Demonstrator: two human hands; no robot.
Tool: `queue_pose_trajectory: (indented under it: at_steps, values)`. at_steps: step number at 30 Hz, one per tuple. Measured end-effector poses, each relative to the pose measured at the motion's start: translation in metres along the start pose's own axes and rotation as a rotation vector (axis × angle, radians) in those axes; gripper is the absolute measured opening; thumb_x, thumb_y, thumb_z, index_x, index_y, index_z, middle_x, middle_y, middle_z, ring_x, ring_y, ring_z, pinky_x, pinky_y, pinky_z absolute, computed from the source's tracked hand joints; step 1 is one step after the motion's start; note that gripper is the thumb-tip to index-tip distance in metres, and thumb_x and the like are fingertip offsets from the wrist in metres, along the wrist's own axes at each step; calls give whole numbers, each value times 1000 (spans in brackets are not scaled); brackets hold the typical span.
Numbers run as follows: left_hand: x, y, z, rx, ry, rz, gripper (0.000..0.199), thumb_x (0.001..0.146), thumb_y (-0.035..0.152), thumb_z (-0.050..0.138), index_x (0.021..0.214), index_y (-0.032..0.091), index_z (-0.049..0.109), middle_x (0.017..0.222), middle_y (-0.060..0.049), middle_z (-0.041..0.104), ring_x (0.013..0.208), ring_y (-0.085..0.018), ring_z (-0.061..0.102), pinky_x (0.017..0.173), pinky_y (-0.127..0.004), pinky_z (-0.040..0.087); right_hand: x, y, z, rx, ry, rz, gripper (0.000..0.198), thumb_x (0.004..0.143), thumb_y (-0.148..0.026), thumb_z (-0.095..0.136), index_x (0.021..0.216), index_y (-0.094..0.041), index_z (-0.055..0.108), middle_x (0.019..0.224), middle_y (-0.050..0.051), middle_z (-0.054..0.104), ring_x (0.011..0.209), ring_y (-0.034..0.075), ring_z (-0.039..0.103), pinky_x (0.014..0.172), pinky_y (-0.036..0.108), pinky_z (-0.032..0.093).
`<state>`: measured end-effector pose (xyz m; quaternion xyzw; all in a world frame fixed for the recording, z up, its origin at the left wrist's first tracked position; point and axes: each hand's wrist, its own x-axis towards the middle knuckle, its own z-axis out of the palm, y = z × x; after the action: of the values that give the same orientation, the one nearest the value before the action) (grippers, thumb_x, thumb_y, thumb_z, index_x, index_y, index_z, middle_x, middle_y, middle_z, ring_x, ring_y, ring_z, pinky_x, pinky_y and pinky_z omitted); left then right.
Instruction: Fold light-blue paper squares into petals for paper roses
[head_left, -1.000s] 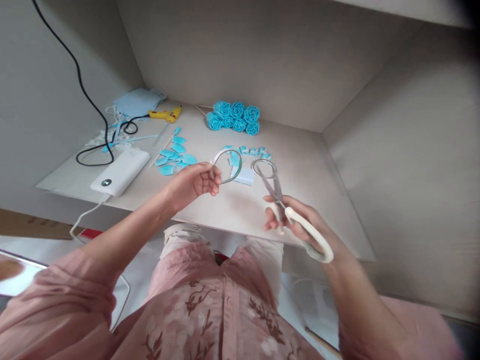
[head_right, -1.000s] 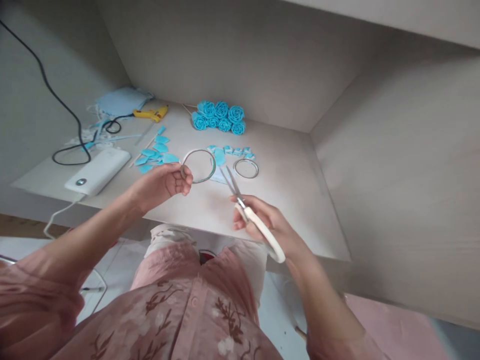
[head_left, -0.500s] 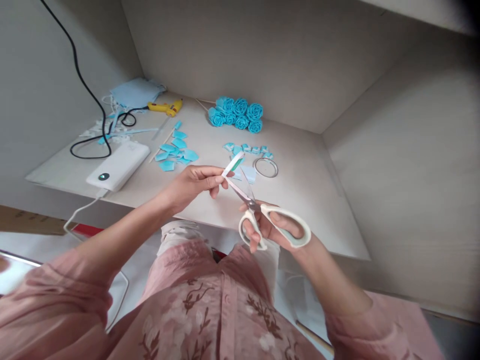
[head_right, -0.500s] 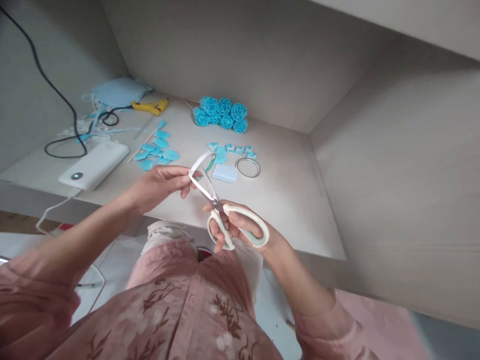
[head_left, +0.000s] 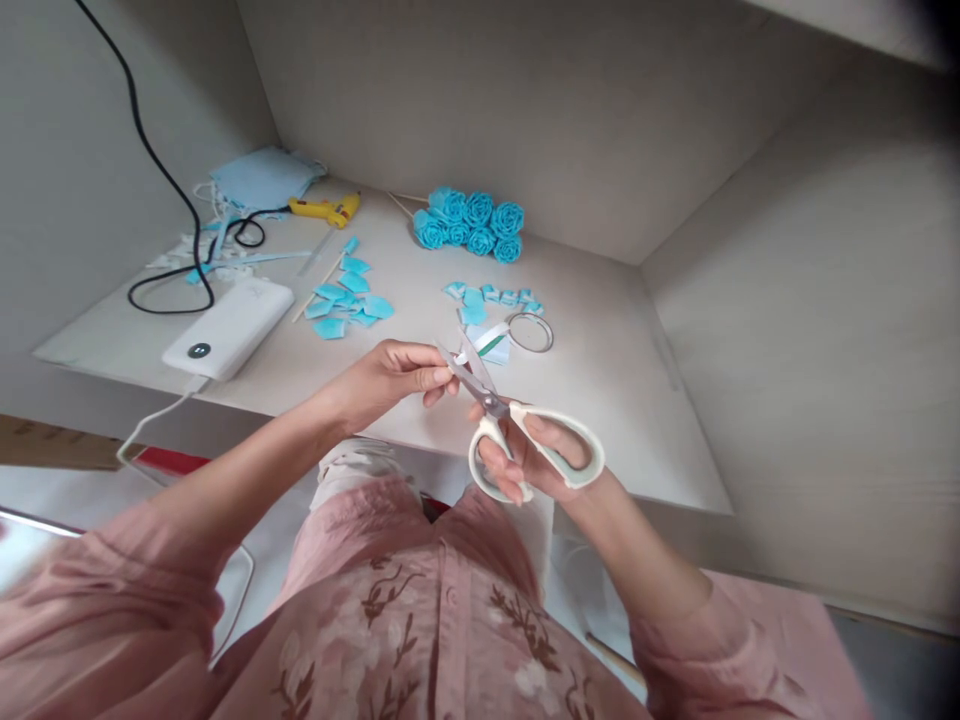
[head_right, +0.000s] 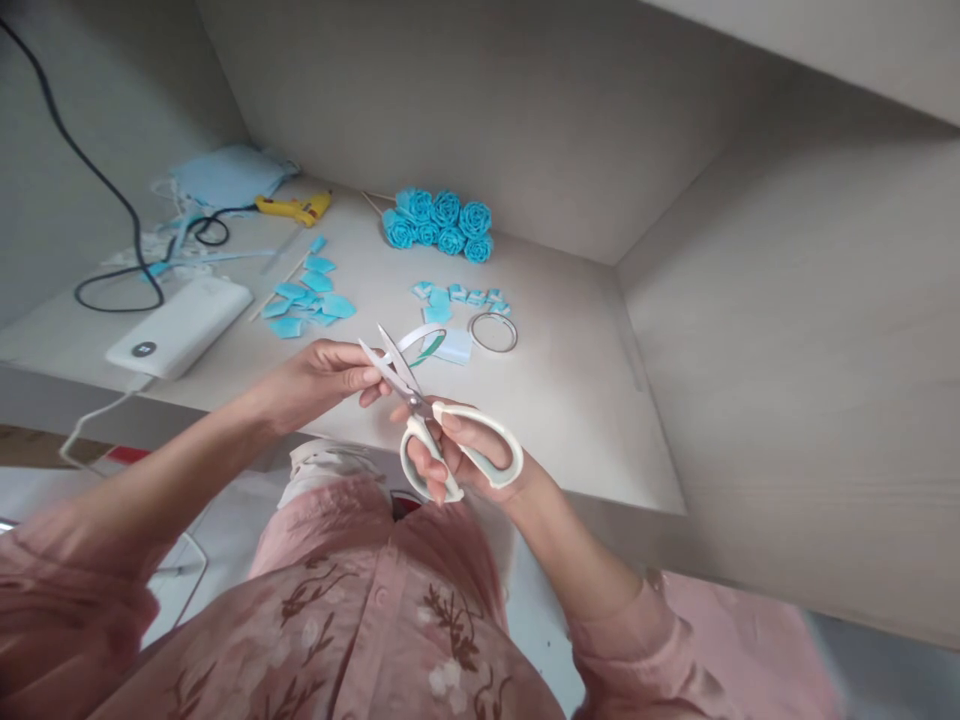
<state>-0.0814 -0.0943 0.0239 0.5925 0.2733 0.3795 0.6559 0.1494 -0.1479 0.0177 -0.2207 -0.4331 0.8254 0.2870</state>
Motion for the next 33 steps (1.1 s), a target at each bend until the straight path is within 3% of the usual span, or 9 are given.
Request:
queue_pose_trajectory:
  at_steps: [8,15,20,24,27,30,33]
  values:
    - [-2,0,0,26,20,6,21,82,38,74,78,18,77,71,-3,64,63,-12,48,63,-27,39,-1,3,10,27,61,-42,47,87,-56,63,113,-17,64,61,-6,49,37,4,39,30,16,33]
    - [-3,3,1,96,39,28,22,85,37,71,77,17,75,73,-3,63,63,-11,44,63,-27,37,-4,7,9,108,55,-43,42,87,-50,66,115,-19,67,65,-6,51,39,2,30,30,15,29]
    - [-1,6,1,232,88,29,26,84,39,70,70,16,71,65,-1,57,61,-11,43,59,-26,33,-3,11,13,78,131,-33,43,84,-49,70,116,-20,69,65,-6,48,41,1,27,30,13,24]
    - [-5,12,-3,327,130,47,28,84,39,67,67,17,69,64,1,56,60,-10,44,58,-25,32,0,9,22,-145,252,-60,45,84,-44,70,122,-19,67,62,-7,46,42,3,30,33,16,25]
    - [-7,14,-5,410,173,60,30,84,40,65,66,16,68,66,0,59,62,-11,47,60,-25,35,5,7,30,-508,355,-131,44,84,-38,71,123,-19,68,59,-7,48,46,5,35,41,18,33]
    - [-7,16,-7,557,260,58,27,85,42,63,82,17,74,63,1,59,60,-12,49,57,-25,35,11,3,39,-950,267,-241,37,80,-35,74,115,-21,73,74,-1,65,59,8,51,57,21,45]
    - [-20,25,-18,802,426,109,26,87,40,60,87,18,76,65,0,63,63,-14,54,59,-25,39,11,-4,42,-1070,136,-289,39,79,-33,75,117,-23,72,95,5,73,72,12,62,68,24,50]
